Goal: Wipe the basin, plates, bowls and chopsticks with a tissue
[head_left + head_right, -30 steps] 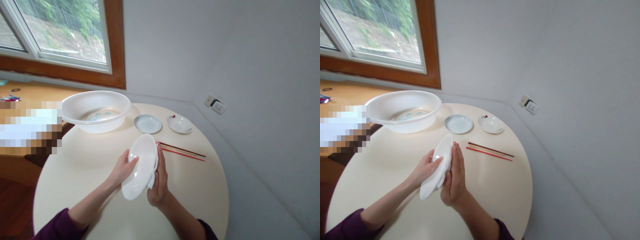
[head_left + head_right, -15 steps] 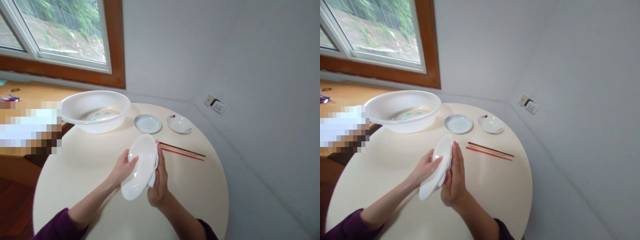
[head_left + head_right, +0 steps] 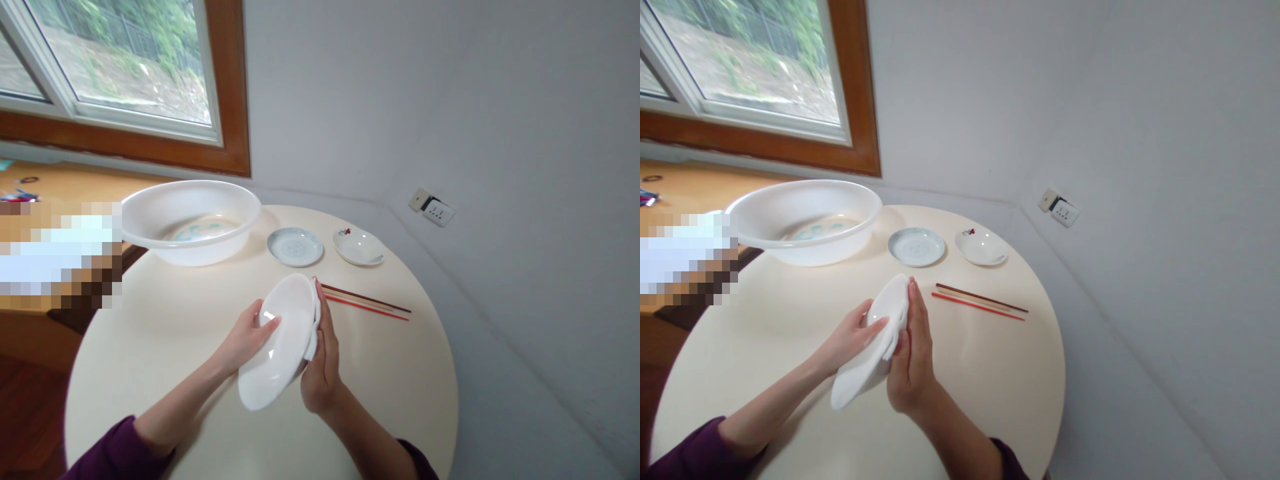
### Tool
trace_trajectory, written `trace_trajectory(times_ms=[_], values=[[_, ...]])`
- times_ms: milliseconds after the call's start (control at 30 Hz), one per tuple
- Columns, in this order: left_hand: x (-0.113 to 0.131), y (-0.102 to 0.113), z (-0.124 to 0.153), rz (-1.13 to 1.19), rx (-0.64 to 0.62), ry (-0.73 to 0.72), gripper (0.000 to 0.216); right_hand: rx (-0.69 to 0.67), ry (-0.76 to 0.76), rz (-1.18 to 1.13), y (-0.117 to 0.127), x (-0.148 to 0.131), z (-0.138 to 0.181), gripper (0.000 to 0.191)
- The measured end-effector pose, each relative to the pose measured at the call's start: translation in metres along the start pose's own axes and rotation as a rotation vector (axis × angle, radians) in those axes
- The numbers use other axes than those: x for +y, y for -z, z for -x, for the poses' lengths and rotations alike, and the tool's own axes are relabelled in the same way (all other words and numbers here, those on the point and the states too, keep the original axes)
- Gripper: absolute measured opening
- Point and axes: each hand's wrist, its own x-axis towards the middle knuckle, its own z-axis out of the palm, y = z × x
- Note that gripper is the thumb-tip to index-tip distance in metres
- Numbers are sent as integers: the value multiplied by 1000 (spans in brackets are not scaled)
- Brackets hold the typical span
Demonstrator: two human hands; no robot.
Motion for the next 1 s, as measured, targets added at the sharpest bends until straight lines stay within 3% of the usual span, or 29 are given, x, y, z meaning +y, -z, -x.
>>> trace_trajectory(times_ms=[400, 1000], values=[[-4, -1, 1, 85, -104, 7, 36, -54, -94, -49, 7, -3, -8, 46], [-1, -1, 1, 33, -107, -55, 32, -95, -343, -282, 10, -1, -20, 56]])
